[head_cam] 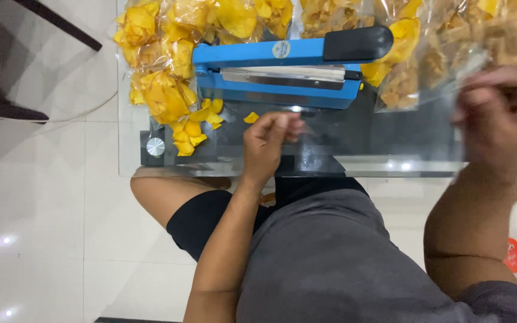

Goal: Bagging individual pieces of dried fruit into small plastic bags and sealing them with a manual heat sealer.

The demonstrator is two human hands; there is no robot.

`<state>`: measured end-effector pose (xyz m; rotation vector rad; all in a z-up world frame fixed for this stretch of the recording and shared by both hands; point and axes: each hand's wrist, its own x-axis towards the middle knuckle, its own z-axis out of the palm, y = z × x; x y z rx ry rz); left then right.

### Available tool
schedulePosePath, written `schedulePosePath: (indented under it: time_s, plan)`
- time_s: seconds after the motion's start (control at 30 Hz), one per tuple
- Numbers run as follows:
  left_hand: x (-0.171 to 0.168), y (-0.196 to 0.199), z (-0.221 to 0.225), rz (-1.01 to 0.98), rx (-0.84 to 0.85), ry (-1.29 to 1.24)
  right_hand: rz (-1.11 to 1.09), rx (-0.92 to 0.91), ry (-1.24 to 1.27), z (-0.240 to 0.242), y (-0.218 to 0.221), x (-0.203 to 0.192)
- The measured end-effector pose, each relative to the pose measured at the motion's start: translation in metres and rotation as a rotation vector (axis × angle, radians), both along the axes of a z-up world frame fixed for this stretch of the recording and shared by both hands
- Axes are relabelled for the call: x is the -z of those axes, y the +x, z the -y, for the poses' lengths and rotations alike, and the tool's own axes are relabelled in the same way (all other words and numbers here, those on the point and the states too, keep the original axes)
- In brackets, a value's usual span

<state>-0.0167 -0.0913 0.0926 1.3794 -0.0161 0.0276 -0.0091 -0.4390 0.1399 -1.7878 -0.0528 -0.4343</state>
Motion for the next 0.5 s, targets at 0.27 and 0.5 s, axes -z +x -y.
schedulePosePath:
  time_s: [0.27,0.5]
  plan:
    - [-0.077,0.012,0.004,-0.005,0.220,-0.085,-0.113,-0.687,-0.186,-0.098,0.025,-0.036]
    - [-0.054,0.013,-0.018,-0.050,-0.068,-0.103,-0.418,-0.687,-0.295,-0.080,0.028,-0.028]
